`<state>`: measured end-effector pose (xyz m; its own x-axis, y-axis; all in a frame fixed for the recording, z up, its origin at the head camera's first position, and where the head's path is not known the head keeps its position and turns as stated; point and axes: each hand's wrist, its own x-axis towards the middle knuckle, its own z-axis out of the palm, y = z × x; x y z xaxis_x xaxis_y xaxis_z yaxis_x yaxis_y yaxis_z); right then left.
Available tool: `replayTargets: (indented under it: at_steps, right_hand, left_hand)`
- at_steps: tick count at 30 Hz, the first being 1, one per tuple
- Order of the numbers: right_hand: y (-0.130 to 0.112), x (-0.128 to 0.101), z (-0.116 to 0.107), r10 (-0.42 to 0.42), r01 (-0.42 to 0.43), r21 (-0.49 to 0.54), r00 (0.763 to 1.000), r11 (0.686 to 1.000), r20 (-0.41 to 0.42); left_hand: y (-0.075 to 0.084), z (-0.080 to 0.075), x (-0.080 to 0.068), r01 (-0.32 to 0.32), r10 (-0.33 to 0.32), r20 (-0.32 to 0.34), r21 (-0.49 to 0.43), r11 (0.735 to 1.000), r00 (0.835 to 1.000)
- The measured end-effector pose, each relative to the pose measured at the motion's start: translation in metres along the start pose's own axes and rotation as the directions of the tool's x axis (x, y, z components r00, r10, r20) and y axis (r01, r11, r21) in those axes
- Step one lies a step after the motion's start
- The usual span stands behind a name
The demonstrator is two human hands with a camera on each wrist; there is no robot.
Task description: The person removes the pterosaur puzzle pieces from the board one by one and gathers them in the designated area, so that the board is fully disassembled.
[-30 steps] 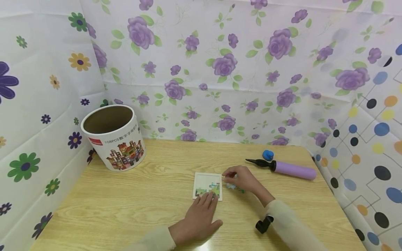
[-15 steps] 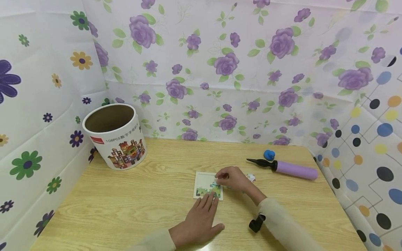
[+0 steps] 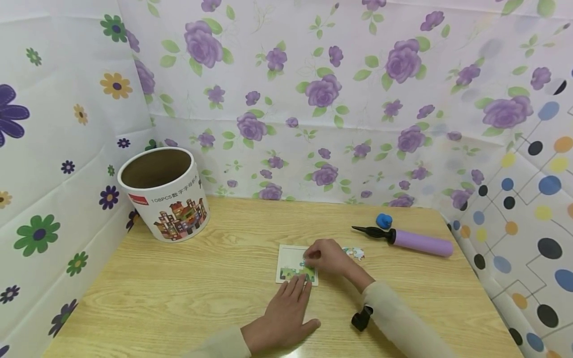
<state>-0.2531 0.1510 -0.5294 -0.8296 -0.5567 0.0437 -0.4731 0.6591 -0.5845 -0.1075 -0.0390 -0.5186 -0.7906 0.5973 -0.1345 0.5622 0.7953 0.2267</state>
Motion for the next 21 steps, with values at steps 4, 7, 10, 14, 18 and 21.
replayTargets:
  at_steps: [4, 7, 10, 14, 18, 21]
  right_hand:
    - [-0.0014, -0.0004, 0.0008, 0.006, -0.006, -0.039, 1.0, 0.999, 0.013]
    - [-0.0022, -0.0004, 0.0014, 0.0, 0.001, -0.056, 1.0, 0.998, 0.011]
    - [-0.0026, -0.0004, 0.002, -0.005, 0.006, -0.059, 1.0, 0.998, 0.01]
    - [-0.0035, -0.001, 0.0014, 0.016, -0.016, -0.037, 1.0, 0.999, 0.016]
    - [-0.0034, -0.0027, -0.0001, 0.032, -0.032, -0.006, 0.999, 0.999, 0.014]
    - [-0.0017, -0.0035, -0.0007, 0.015, -0.015, 0.006, 1.0, 1.0, 0.005]
  left_hand:
    - [-0.0008, 0.0006, 0.0009, -0.015, 0.015, -0.008, -0.011, 1.0, 1.0]
    - [-0.0015, 0.0019, 0.0013, -0.026, 0.026, -0.016, -0.022, 0.999, 1.0]
    - [-0.0014, 0.002, 0.0017, -0.023, 0.023, -0.013, -0.015, 1.0, 1.0]
    - [-0.0001, 0.0001, 0.0021, 0.004, -0.003, -0.005, 0.01, 1.0, 1.0]
    - [0.0, -0.0007, 0.0029, 0.017, -0.017, 0.001, 0.024, 1.0, 1.0]
    - [-0.0003, -0.0016, 0.0025, 0.008, -0.008, 0.0, 0.038, 0.999, 1.0]
